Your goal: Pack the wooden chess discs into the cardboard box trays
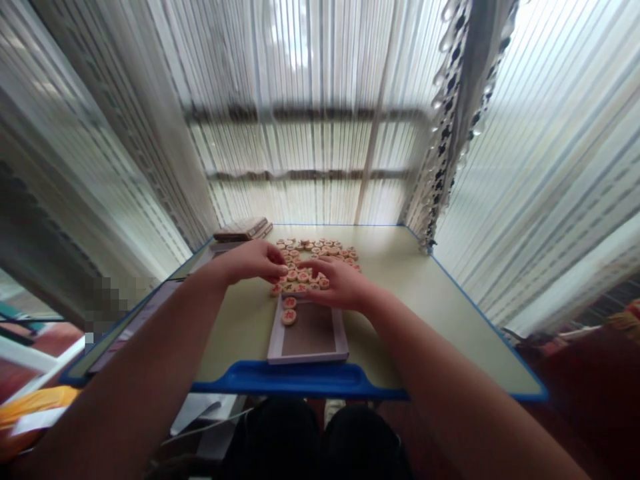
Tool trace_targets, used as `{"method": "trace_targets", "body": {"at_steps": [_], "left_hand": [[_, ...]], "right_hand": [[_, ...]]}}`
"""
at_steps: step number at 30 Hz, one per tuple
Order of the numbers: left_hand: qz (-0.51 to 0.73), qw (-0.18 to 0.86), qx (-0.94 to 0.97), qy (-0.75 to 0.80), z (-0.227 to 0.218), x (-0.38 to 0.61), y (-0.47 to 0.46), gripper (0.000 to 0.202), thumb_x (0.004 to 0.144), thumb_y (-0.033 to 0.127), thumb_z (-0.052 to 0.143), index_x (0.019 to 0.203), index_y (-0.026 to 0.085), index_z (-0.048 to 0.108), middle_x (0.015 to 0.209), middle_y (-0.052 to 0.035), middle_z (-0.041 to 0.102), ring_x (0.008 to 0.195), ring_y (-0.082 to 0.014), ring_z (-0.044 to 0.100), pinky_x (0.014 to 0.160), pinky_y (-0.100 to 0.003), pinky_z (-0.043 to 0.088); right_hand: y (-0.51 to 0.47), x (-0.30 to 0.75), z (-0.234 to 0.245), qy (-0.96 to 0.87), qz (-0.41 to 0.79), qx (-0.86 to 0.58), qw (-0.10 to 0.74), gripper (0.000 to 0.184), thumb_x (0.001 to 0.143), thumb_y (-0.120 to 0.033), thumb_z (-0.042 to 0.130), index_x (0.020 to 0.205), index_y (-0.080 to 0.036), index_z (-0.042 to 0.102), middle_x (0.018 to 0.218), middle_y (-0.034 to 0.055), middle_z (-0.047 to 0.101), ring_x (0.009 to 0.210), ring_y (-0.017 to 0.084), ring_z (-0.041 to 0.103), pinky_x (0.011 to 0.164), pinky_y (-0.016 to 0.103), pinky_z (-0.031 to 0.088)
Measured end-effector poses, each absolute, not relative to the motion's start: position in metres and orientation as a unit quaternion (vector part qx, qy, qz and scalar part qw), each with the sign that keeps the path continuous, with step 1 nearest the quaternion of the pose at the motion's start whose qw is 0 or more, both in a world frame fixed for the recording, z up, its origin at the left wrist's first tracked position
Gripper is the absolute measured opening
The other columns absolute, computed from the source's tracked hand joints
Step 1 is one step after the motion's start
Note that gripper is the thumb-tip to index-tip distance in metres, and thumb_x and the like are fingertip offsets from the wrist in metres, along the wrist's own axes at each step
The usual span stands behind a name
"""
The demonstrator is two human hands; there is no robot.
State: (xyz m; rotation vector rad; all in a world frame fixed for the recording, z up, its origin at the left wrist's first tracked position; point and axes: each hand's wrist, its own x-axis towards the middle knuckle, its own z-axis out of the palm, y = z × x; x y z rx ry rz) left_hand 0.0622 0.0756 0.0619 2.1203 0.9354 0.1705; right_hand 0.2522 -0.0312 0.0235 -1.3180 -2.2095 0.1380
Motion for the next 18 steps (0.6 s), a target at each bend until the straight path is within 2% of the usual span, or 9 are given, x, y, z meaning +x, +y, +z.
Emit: {"method": "trace_targets", "body": {"at_steps": [2, 3, 6, 8, 11, 18], "left_hand": [[0.075, 0.456, 0.824, 0.329, 0.062, 0.066, 0.070, 0.028, 0.063, 0.030, 0.065, 0.082, 0.010, 0.063, 0.069, -0.0048, 0.064, 0.063, -0.0122, 0.060, 0.058, -0.022, 0.048], [0.069, 0.468, 0.821, 0.320, 0.063, 0.068, 0.067, 0.029, 0.063, 0.031, 0.065, 0.082, 0.010, 0.063, 0.065, -0.0039, 0.063, 0.059, -0.0114, 0.058, 0.054, -0.021, 0.047], [0.052, 0.471, 0.827, 0.303, 0.064, 0.072, 0.061, 0.029, 0.065, 0.035, 0.064, 0.080, 0.010, 0.064, 0.056, -0.0006, 0.056, 0.047, -0.0079, 0.049, 0.041, -0.019, 0.038], [0.047, 0.475, 0.828, 0.293, 0.066, 0.072, 0.059, 0.028, 0.067, 0.036, 0.063, 0.081, 0.011, 0.064, 0.052, 0.0016, 0.051, 0.041, -0.0050, 0.041, 0.037, -0.018, 0.031], [0.040, 0.482, 0.824, 0.295, 0.068, 0.070, 0.058, 0.028, 0.070, 0.037, 0.061, 0.084, 0.013, 0.064, 0.049, 0.0038, 0.044, 0.038, -0.0031, 0.032, 0.035, -0.018, 0.025], [-0.020, 0.455, 0.839, 0.299, 0.069, 0.069, 0.060, 0.030, 0.069, 0.040, 0.061, 0.082, 0.014, 0.065, 0.046, 0.0038, 0.041, 0.040, -0.0045, 0.034, 0.037, -0.019, 0.023]], "right_hand": [[-0.033, 0.248, 0.022, -0.808, 0.035, -0.494, 0.320, 0.055, 0.072, -0.034, 0.061, 0.123, -0.021, 0.044, 0.089, 0.0044, 0.058, 0.077, 0.015, 0.052, 0.071, 0.029, 0.041], [-0.032, 0.246, 0.021, -0.801, 0.019, -0.498, 0.333, 0.052, 0.073, -0.033, 0.061, 0.121, -0.022, 0.045, 0.089, 0.0041, 0.058, 0.076, 0.014, 0.052, 0.070, 0.028, 0.041], [-0.029, 0.242, 0.015, -0.795, -0.044, -0.498, 0.344, 0.027, 0.074, -0.029, 0.059, 0.099, -0.021, 0.055, 0.087, 0.0034, 0.059, 0.080, 0.015, 0.052, 0.073, 0.029, 0.041], [-0.027, 0.240, 0.013, -0.795, -0.077, -0.492, 0.346, 0.016, 0.074, -0.028, 0.059, 0.088, -0.020, 0.056, 0.086, 0.0033, 0.060, 0.084, 0.016, 0.051, 0.077, 0.030, 0.040], [-0.027, 0.238, 0.013, -0.790, -0.095, -0.491, 0.355, 0.014, 0.074, -0.030, 0.059, 0.084, -0.020, 0.056, 0.084, 0.0035, 0.060, 0.083, 0.016, 0.052, 0.078, 0.030, 0.039], [-0.031, 0.231, 0.019, -0.798, -0.063, -0.490, 0.346, 0.012, 0.070, -0.027, 0.062, 0.078, -0.020, 0.057, 0.079, 0.0023, 0.062, 0.078, 0.016, 0.053, 0.076, 0.029, 0.038]]}}
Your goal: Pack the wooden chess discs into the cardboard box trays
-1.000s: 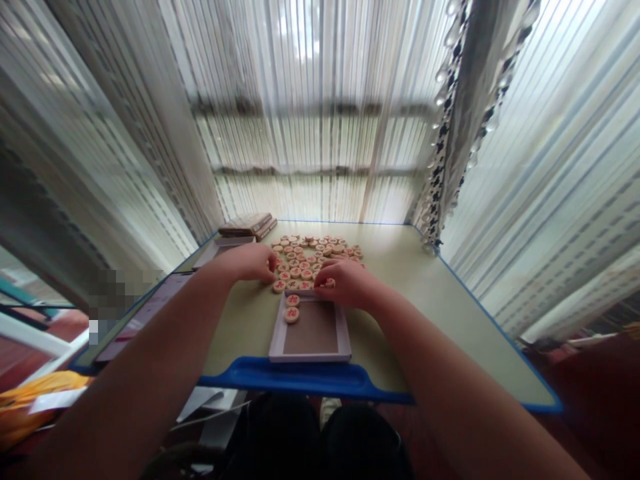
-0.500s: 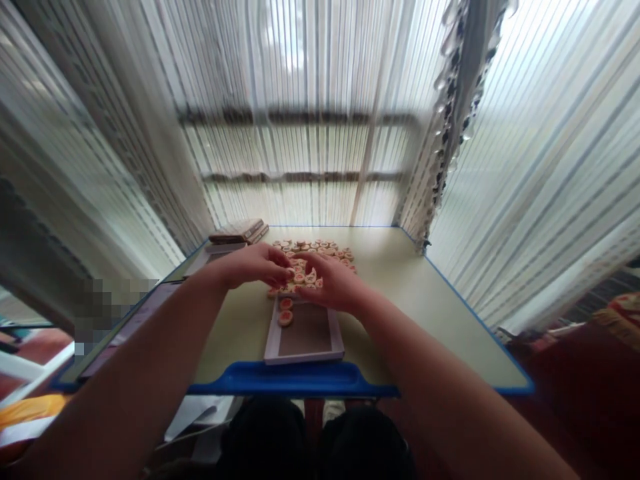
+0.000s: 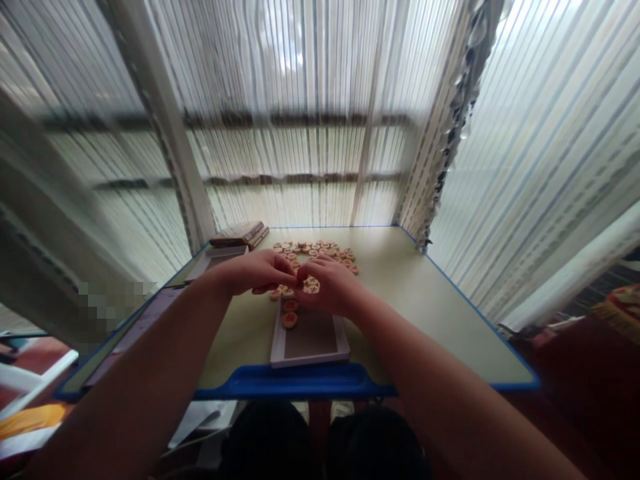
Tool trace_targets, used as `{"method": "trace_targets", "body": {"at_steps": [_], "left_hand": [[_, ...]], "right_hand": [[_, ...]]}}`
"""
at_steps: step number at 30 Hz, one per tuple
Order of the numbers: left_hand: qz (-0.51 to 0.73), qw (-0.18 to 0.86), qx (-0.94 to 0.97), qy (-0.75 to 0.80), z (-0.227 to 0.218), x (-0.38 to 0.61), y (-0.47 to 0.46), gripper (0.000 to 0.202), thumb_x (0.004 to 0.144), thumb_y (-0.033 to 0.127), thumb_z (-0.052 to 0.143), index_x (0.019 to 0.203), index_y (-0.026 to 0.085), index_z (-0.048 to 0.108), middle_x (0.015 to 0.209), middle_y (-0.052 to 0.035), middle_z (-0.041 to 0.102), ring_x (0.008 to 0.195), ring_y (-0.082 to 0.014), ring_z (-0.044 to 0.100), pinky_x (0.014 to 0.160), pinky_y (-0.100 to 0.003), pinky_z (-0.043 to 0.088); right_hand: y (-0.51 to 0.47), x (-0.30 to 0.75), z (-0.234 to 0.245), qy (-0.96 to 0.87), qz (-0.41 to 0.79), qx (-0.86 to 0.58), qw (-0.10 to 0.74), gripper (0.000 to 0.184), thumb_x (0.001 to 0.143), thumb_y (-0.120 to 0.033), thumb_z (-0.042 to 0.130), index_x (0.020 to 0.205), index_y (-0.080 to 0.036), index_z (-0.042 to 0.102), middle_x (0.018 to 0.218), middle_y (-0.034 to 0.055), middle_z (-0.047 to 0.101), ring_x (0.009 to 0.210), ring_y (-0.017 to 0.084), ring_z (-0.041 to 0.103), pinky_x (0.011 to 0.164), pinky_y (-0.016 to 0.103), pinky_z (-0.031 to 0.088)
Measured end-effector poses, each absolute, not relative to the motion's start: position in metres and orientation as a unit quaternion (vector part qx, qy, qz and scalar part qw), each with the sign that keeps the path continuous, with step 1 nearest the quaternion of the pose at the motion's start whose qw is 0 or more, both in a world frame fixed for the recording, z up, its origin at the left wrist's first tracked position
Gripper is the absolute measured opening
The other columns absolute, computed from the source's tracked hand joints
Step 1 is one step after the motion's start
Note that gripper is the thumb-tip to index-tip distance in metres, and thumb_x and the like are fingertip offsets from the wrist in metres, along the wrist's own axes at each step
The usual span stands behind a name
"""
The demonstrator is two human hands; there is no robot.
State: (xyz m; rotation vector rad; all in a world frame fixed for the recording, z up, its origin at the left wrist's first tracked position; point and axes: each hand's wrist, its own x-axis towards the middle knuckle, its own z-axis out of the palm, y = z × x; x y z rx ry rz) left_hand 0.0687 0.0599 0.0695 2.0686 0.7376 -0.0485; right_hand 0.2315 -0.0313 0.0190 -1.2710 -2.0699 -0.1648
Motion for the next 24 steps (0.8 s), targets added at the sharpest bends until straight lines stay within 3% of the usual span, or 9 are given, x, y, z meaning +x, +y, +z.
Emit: {"method": "trace_targets", "body": {"at_steps": [4, 8, 14, 24], "left_hand": [[-0.027, 0.439, 0.845, 0.304, 0.070, 0.066, 0.061, 0.034, 0.068, 0.044, 0.060, 0.083, 0.015, 0.066, 0.045, 0.0037, 0.041, 0.040, -0.0045, 0.032, 0.037, -0.019, 0.022], [-0.078, 0.377, 0.847, 0.367, 0.070, 0.057, 0.069, 0.036, 0.066, 0.047, 0.059, 0.082, 0.015, 0.066, 0.058, -0.0015, 0.055, 0.040, -0.0039, 0.030, 0.036, -0.020, 0.019], [-0.144, 0.315, 0.860, 0.374, 0.064, 0.054, 0.075, 0.030, 0.065, 0.040, 0.059, 0.080, 0.015, 0.066, 0.073, -0.0054, 0.065, 0.042, -0.0047, 0.037, 0.036, -0.019, 0.023], [-0.159, 0.301, 0.870, 0.357, 0.067, 0.063, 0.063, 0.024, 0.067, 0.027, 0.055, 0.086, 0.015, 0.061, 0.076, -0.0054, 0.067, 0.053, -0.0102, 0.055, 0.041, -0.018, 0.037]], "right_hand": [[-0.033, 0.229, 0.020, -0.793, -0.048, -0.497, 0.350, 0.011, 0.069, -0.026, 0.062, 0.077, -0.020, 0.057, 0.078, 0.0016, 0.062, 0.077, 0.015, 0.053, 0.075, 0.028, 0.038], [-0.040, 0.230, 0.027, -0.810, -0.011, -0.502, 0.302, 0.011, 0.067, -0.024, 0.062, 0.077, -0.019, 0.059, 0.078, 0.0017, 0.062, 0.075, 0.015, 0.053, 0.070, 0.026, 0.037], [-0.047, 0.232, 0.033, -0.849, 0.013, -0.489, 0.200, 0.007, 0.066, -0.022, 0.063, 0.072, -0.020, 0.064, 0.071, 0.0015, 0.062, 0.073, 0.015, 0.051, 0.073, 0.030, 0.036], [-0.041, 0.230, 0.025, -0.852, 0.017, -0.488, 0.190, 0.006, 0.065, -0.019, 0.062, 0.071, -0.018, 0.064, 0.069, 0.0016, 0.059, 0.069, 0.014, 0.050, 0.064, 0.025, 0.037]]}}
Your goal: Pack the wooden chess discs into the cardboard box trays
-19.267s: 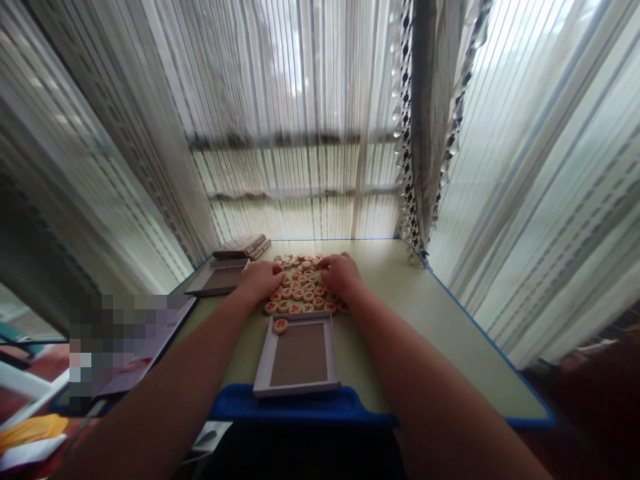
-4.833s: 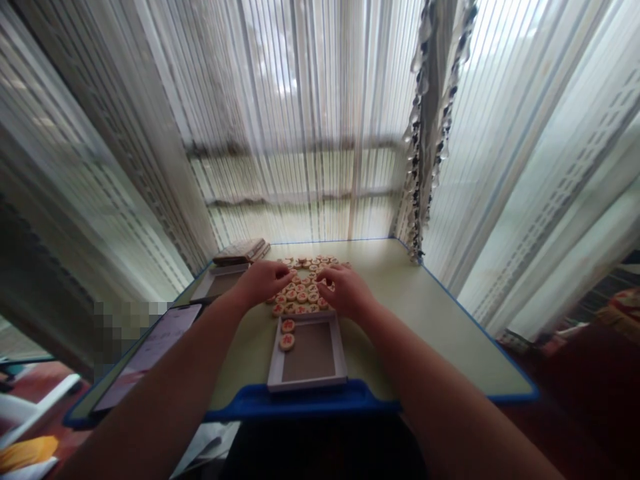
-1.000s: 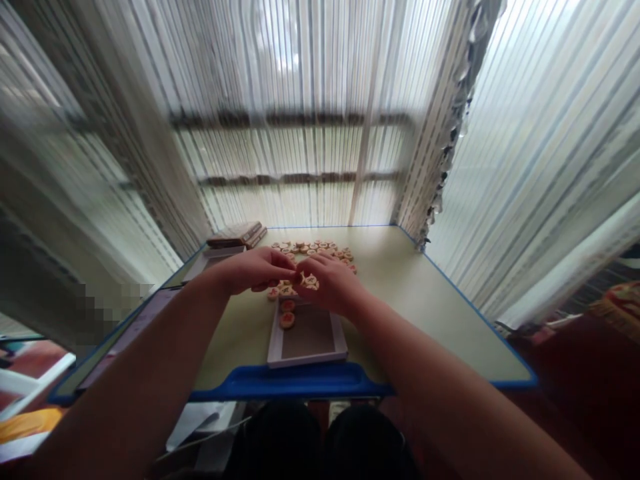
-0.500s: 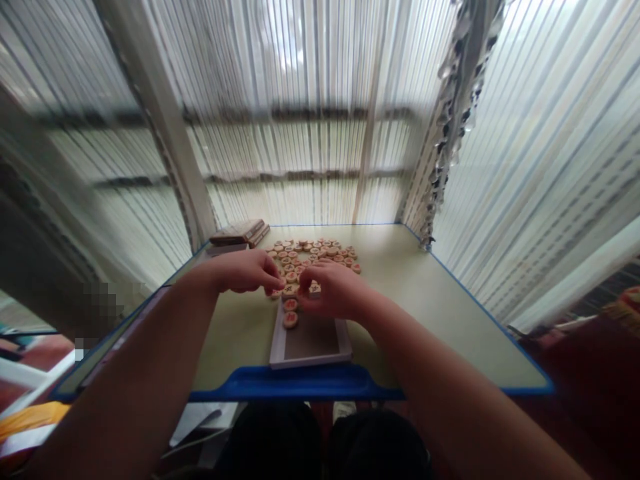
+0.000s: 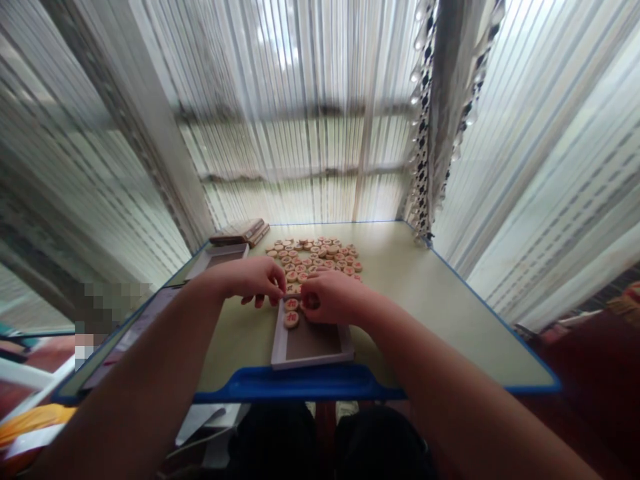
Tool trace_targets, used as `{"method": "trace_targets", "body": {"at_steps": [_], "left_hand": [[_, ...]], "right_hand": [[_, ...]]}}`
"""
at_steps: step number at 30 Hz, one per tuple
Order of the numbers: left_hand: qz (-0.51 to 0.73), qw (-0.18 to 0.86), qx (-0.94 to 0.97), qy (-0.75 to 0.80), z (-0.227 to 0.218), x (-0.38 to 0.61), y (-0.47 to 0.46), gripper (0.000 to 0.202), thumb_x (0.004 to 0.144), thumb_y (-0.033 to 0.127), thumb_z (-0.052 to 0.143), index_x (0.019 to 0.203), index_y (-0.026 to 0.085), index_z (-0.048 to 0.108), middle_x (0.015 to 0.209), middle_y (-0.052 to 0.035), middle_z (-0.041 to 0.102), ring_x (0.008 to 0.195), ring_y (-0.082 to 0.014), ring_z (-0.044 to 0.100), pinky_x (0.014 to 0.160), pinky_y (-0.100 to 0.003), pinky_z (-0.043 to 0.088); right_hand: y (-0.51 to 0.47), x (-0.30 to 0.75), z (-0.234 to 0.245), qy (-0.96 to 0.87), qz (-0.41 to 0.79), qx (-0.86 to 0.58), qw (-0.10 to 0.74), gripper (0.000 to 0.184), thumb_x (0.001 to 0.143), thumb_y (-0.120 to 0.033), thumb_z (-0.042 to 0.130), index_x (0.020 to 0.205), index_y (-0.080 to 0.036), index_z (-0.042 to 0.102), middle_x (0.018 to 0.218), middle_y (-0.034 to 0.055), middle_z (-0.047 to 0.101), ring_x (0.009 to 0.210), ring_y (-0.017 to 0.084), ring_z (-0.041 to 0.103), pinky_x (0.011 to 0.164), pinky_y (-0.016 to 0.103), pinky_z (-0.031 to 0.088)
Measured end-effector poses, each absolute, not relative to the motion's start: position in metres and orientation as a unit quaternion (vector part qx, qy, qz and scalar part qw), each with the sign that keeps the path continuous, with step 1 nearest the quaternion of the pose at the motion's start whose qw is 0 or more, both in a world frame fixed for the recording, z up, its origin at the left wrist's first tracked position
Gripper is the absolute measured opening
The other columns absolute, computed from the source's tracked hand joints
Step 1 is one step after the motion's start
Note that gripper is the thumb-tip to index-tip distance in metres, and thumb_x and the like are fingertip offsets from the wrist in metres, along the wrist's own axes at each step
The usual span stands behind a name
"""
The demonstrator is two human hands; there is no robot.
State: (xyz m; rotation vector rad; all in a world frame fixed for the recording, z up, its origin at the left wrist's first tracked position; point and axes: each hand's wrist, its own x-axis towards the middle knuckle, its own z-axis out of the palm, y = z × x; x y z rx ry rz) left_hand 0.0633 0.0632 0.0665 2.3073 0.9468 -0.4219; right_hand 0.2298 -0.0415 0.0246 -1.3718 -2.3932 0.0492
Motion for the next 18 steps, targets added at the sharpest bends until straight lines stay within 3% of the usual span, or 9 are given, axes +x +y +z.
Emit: {"method": "trace_targets", "body": {"at_steps": [18], "left_hand": [[-0.147, 0.316, 0.878, 0.327, 0.0608, 0.0624, 0.0692, 0.022, 0.065, 0.026, 0.055, 0.081, 0.014, 0.062, 0.068, -0.0029, 0.064, 0.047, -0.0074, 0.049, 0.042, -0.019, 0.035]], "right_hand": [[-0.0405, 0.2354, 0.0237, -0.845, 0.041, -0.494, 0.200, 0.011, 0.072, -0.028, 0.060, 0.075, -0.021, 0.067, 0.066, 0.0000, 0.058, 0.064, 0.011, 0.049, 0.059, 0.023, 0.035]]}}
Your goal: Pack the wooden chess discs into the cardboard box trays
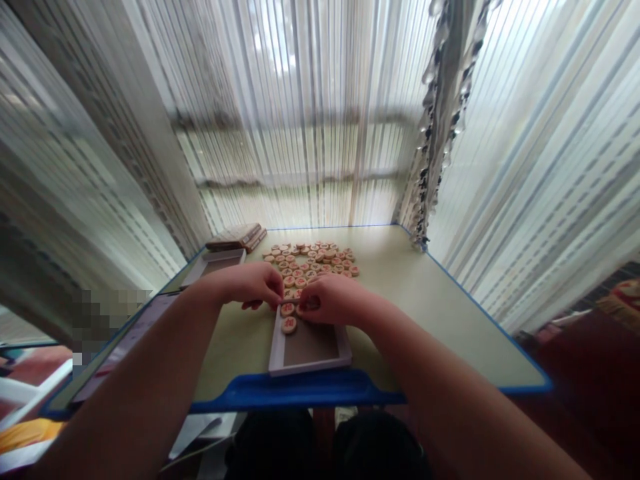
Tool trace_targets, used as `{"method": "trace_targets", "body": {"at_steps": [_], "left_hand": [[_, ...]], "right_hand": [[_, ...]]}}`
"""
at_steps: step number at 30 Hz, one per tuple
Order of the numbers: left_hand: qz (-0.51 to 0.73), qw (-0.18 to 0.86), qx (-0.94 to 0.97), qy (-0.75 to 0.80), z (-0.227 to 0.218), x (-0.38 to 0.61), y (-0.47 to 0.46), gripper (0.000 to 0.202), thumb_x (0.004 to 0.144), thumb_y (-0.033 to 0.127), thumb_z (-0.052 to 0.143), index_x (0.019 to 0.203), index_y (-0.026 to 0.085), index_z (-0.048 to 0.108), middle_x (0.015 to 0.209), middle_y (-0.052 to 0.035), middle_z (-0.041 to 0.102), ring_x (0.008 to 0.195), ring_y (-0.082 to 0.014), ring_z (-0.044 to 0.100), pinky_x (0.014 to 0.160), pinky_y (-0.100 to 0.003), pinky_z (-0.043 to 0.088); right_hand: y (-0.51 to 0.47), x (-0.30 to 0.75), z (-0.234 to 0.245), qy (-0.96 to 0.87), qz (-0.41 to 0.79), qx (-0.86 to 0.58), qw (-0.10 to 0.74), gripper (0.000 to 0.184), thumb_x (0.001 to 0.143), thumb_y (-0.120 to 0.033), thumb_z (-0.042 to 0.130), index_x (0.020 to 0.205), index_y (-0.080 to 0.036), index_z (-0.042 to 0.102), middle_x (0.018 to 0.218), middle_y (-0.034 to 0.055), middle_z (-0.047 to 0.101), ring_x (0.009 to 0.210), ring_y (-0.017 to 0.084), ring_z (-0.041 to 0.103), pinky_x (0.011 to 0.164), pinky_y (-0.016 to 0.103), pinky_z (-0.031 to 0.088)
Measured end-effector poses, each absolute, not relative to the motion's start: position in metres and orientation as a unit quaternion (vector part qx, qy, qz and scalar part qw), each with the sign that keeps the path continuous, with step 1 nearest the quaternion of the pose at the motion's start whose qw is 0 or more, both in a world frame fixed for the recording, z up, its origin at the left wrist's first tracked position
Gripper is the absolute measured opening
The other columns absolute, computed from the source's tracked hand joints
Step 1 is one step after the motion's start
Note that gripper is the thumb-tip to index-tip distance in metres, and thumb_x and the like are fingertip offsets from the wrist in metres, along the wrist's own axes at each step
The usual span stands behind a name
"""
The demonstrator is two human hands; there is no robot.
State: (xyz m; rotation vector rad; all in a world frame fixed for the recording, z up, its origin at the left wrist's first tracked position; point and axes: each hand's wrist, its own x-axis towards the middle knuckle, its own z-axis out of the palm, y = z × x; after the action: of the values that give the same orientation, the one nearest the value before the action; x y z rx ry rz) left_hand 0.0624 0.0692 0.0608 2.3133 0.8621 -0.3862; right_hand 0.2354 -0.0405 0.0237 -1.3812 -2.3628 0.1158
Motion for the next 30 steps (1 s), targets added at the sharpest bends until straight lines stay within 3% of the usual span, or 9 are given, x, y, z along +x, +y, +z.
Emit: {"method": "trace_targets", "body": {"at_steps": [11, 15, 20, 30], "left_hand": [[-0.145, 0.330, 0.880, 0.309, 0.063, 0.061, 0.068, 0.024, 0.065, 0.034, 0.057, 0.078, 0.015, 0.063, 0.064, -0.0012, 0.060, 0.046, -0.0080, 0.048, 0.040, -0.019, 0.034], [-0.151, 0.273, 0.893, 0.324, 0.065, 0.065, 0.062, 0.033, 0.059, 0.044, 0.062, 0.074, 0.015, 0.064, 0.056, -0.0002, 0.056, 0.044, -0.0082, 0.045, 0.039, -0.020, 0.030], [-0.127, 0.195, 0.911, 0.341, 0.062, 0.071, 0.056, 0.031, 0.056, 0.045, 0.063, 0.063, 0.014, 0.061, 0.054, -0.0007, 0.056, 0.047, -0.0097, 0.048, 0.041, -0.020, 0.031], [-0.139, 0.257, 0.895, 0.338, 0.065, 0.066, 0.059, 0.031, 0.060, 0.042, 0.057, 0.072, 0.015, 0.066, 0.062, -0.0037, 0.061, 0.045, -0.0095, 0.045, 0.040, -0.021, 0.029]], "right_hand": [[-0.041, 0.237, 0.023, -0.853, 0.047, -0.484, 0.190, 0.013, 0.070, -0.027, 0.060, 0.078, -0.022, 0.069, 0.071, 0.0007, 0.061, 0.068, 0.012, 0.051, 0.063, 0.024, 0.037], [-0.041, 0.236, 0.024, -0.850, 0.042, -0.492, 0.184, 0.012, 0.069, -0.029, 0.061, 0.074, -0.020, 0.067, 0.069, 0.0007, 0.059, 0.065, 0.012, 0.049, 0.060, 0.024, 0.036], [-0.040, 0.235, 0.023, -0.851, 0.048, -0.489, 0.184, 0.011, 0.069, -0.028, 0.060, 0.074, -0.020, 0.066, 0.067, 0.0002, 0.058, 0.065, 0.012, 0.049, 0.060, 0.024, 0.036], [-0.040, 0.235, 0.025, -0.844, 0.064, -0.494, 0.197, 0.014, 0.069, -0.028, 0.062, 0.077, -0.019, 0.068, 0.066, 0.0008, 0.059, 0.066, 0.012, 0.049, 0.064, 0.024, 0.036]]}}
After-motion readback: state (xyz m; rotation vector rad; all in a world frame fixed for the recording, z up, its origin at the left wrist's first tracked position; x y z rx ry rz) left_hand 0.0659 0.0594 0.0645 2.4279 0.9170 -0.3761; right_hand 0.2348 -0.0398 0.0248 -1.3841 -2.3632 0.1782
